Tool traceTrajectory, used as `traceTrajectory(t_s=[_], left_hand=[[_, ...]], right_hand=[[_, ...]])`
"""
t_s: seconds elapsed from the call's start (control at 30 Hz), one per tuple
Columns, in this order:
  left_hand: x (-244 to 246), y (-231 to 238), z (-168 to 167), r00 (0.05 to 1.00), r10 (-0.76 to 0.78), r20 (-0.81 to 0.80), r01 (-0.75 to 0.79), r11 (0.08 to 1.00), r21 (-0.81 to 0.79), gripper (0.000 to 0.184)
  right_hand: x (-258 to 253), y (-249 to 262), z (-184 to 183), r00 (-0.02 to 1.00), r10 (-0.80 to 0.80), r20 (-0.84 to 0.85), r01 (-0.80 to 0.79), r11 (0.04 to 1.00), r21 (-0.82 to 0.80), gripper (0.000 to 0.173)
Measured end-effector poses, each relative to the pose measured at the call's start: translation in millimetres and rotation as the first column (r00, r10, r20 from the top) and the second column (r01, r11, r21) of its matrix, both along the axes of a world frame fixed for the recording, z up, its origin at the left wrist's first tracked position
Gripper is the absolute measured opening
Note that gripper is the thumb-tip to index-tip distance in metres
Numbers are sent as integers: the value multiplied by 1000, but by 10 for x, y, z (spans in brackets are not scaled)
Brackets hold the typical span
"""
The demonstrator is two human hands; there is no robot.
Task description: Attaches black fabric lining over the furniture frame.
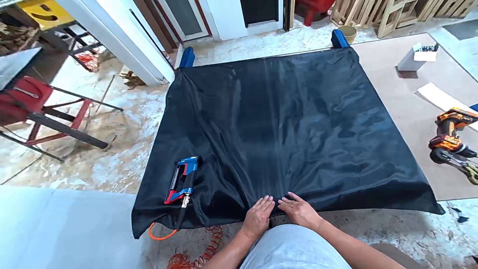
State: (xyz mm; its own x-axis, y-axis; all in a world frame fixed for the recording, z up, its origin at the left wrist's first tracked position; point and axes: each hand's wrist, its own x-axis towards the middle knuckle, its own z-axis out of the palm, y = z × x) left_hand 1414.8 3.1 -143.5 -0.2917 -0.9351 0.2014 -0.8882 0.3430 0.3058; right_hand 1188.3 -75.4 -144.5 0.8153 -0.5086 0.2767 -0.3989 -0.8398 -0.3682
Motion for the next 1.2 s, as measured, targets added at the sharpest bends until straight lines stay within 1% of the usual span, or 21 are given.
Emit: traceTrajectory(t_s=[0.07,0.17,0.23,0.27,0.3,0.33,0.4,0.5,0.53,0.57,0.6,0.63,0.7,0.77,0.83,0.9,0.93,0.97,1.0,1.1,1.2], left_hand=[[-20,51,-41,1000,7,10,-7,1000,-8,44],[11,50,-52,1000,-9,27,9,1000,9,45],[27,76,-65,999,-28,44,27,999,24,40],[37,99,-80,997,-37,62,36,999,27,35],[46,121,-87,996,-45,83,41,998,41,34],[50,135,-91,994,-49,97,43,997,62,38],[32,130,-82,994,-43,105,34,996,85,47],[19,186,-60,993,-28,115,14,992,124,56],[24,186,-56,993,-33,116,17,990,140,57],[29,170,-56,993,-39,112,22,989,149,56],[34,152,-65,993,-46,109,30,989,142,56],[37,141,-67,993,-53,108,38,990,136,54],[49,112,-31,993,-67,100,52,989,141,48],[68,58,62,996,-60,63,50,988,145,36],[89,-12,167,1000,-18,-12,19,991,133,27],[101,-141,221,995,52,-88,-44,995,87,20],[97,-212,254,993,83,-89,-74,992,99,22],[96,-283,286,993,104,-54,-96,986,140,31],[101,-350,307,994,109,1,-107,978,180,34],[149,-466,341,992,81,98,-99,976,193,23],[153,-470,431,987,121,105,-143,959,243,24]], right_hand=[[-6,38,28,999,13,-31,-12,1000,19,29],[11,40,88,997,26,-71,-26,1000,3,30],[-12,65,76,993,39,-108,-37,999,20,30],[-48,96,67,985,53,-165,-45,998,51,36],[-97,132,51,970,73,-231,-52,994,93,47],[-140,166,32,960,86,-266,-57,992,114,54],[-160,173,55,973,76,-217,-62,996,67,49],[-5,107,150,999,-8,-31,7,1000,-26,31],[74,52,154,999,-52,-16,51,998,-36,31],[154,-15,135,995,-87,-39,86,996,-40,35],[226,-74,87,992,-104,-78,102,994,-31,38],[280,-109,8,990,-106,-98,105,994,-15,38],[331,-108,-141,992,-120,-44,120,993,2,30],[360,-72,-173,987,-153,42,153,988,8,25],[375,-57,-148,983,-166,77,166,986,9,23],[378,-76,-114,982,-176,73,176,984,4,23],[380,-85,-97,981,-183,69,184,983,-5,23],[385,-95,-83,980,-188,68,190,982,-18,23],[387,-107,-67,980,-189,68,191,981,-32,23],[364,-148,-40,980,-184,80,189,979,-69,23],[315,-184,12,979,-183,95,191,978,-85,23]])
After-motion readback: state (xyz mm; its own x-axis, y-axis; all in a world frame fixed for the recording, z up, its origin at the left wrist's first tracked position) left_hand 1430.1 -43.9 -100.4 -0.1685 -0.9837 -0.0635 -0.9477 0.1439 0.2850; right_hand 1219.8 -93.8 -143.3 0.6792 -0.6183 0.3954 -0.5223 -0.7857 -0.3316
